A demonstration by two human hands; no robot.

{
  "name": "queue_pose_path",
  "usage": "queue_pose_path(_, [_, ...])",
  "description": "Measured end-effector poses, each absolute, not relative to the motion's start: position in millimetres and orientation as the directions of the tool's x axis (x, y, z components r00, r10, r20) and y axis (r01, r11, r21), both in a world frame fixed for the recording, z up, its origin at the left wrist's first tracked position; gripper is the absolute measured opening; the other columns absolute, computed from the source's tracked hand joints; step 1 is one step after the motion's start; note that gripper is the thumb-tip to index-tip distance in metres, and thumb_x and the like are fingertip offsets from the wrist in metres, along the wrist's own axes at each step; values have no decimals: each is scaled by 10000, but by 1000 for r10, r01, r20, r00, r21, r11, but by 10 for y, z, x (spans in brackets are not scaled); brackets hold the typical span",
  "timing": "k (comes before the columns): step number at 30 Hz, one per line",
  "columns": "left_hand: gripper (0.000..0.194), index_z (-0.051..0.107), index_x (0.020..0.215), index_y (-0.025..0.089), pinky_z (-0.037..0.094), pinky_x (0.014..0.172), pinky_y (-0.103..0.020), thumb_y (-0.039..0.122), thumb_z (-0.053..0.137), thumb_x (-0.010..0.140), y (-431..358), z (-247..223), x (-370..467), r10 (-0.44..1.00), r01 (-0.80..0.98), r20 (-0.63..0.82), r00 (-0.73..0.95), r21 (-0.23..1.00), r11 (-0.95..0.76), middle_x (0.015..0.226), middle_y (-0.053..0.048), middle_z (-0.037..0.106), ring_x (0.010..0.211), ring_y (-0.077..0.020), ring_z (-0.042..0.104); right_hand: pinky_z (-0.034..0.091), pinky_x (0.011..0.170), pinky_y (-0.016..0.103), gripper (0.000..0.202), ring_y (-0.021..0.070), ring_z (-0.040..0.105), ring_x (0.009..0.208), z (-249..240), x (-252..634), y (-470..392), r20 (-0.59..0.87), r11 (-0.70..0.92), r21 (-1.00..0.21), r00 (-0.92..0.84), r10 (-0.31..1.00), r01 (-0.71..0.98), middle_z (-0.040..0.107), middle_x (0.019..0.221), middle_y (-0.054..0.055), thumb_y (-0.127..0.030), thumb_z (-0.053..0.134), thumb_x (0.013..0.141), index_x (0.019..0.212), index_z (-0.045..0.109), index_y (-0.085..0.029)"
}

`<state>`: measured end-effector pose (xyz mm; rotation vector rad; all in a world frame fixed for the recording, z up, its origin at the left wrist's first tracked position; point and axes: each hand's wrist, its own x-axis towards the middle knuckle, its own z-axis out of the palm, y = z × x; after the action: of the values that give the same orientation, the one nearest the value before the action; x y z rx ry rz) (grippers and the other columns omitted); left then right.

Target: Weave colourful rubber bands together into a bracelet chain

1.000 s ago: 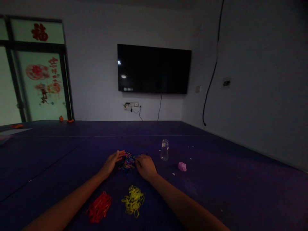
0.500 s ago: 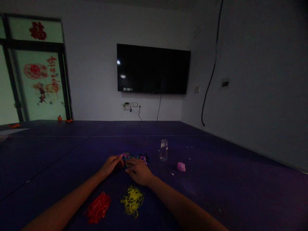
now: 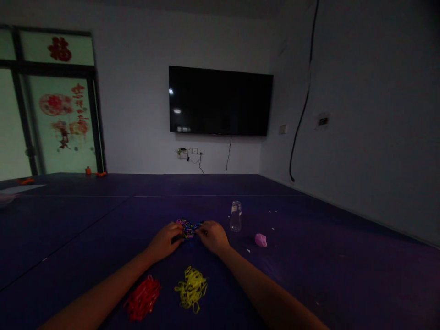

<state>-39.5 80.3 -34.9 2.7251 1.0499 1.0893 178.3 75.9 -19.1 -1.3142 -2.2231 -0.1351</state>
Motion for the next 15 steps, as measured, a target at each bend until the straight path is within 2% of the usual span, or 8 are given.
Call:
queue_pose_path(4, [152, 658, 900, 196, 441, 842, -344, 144, 544, 815, 793, -339, -378, 567, 602, 574, 591, 153, -783, 954, -75, 649, 933, -215, 568, 406, 778, 312, 324, 216, 623, 877, -200, 1656, 668, 480, 565, -111, -454, 750, 817, 699, 891, 64, -521, 628, 777, 833, 684, -207])
queue_pose_path(6, [147, 655, 883, 194, 440, 816, -332, 134, 542, 813, 792, -332, -371, 579, 629, 566, 586, 133, -766, 923, -70, 646, 904, -210, 569, 400, 802, 338, 356, 235, 616, 905, -206, 1621, 651, 460, 551, -79, -460, 759, 831, 694, 898, 82, -541, 628, 766, 830, 679, -195])
queue_pose_path(9, [140, 649, 857, 191, 436, 798, -326, 124, 537, 806, 793, -330, -367, 597, 664, 569, 565, 116, -739, 887, -62, 645, 874, -205, 566, 395, 809, 345, 278, 235, 610, 916, -221, 1637, 683, 443, 478, -120, -384, 810, 870, 690, 918, 79, -471, 646, 768, 810, 670, -198])
queue_pose_path(13, [184, 647, 844, 191, 430, 770, -323, 76, 517, 783, 788, -330, -366, 631, 725, 578, 517, 96, -682, 859, -58, 649, 852, -208, 565, 394, 804, 338, 107, 228, 602, 933, -242, 1704, 746, 447, 339, -203, -221, 867, 919, 688, 936, 71, -295, 611, 803, 831, 664, -206])
queue_pose_path(15, [193, 645, 831, 184, 426, 753, -322, 56, 513, 774, 779, -324, -360, 658, 760, 576, 485, 95, -643, 845, -61, 650, 839, -213, 566, 394, 809, 343, 98, 232, 597, 942, -242, 1720, 753, 450, 323, -210, -202, 870, 923, 684, 947, 73, -242, 588, 808, 857, 663, -203])
